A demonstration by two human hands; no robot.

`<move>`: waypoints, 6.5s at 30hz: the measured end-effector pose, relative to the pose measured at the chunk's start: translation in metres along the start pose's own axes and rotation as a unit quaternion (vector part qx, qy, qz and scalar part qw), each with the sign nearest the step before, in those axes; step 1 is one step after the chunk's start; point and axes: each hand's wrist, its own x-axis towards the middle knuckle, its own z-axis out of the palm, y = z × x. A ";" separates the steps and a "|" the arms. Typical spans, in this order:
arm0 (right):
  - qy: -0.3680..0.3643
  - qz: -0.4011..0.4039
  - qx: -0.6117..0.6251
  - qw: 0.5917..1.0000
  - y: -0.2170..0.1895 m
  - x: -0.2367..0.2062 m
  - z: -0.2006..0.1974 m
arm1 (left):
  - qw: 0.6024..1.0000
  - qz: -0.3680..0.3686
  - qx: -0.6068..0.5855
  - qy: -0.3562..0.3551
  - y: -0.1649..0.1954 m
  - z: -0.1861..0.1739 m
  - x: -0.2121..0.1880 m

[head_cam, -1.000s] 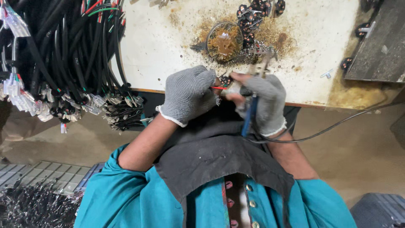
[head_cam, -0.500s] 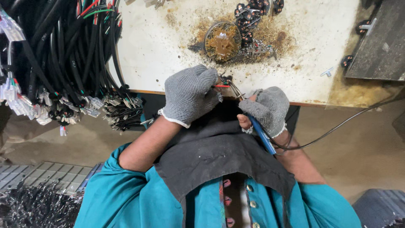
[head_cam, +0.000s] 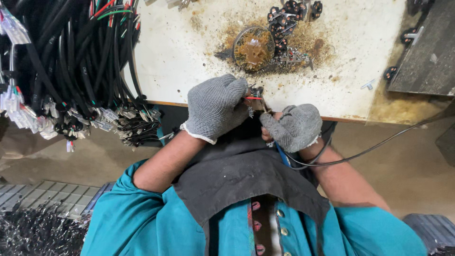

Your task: The person solders wires at a workbench, holding a soldering iron in one hand and wire in the other, dipping the wire into a flux container and applying the iron to the wire ends to solder them, working through multiple wires one at a time.

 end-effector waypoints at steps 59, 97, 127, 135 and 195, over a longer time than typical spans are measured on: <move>0.027 -0.044 0.048 0.998 0.020 0.001 0.005 | 1.000 0.005 -0.006 0.001 -0.002 -0.001 0.000; 0.292 -0.384 0.056 0.874 -0.033 -0.006 0.019 | 0.999 0.024 0.008 0.031 -0.003 0.003 -0.003; 0.245 -0.353 0.052 0.902 -0.021 -0.001 0.021 | 0.923 -0.127 -0.343 -0.121 -0.003 -0.008 -0.015; 0.220 -0.367 0.090 0.900 -0.008 0.003 0.023 | 0.936 -0.089 -0.324 -0.105 -0.002 -0.010 -0.015; 0.210 -0.384 0.080 0.896 -0.019 -0.013 0.024 | 0.985 0.065 -0.162 0.014 -0.001 -0.008 -0.024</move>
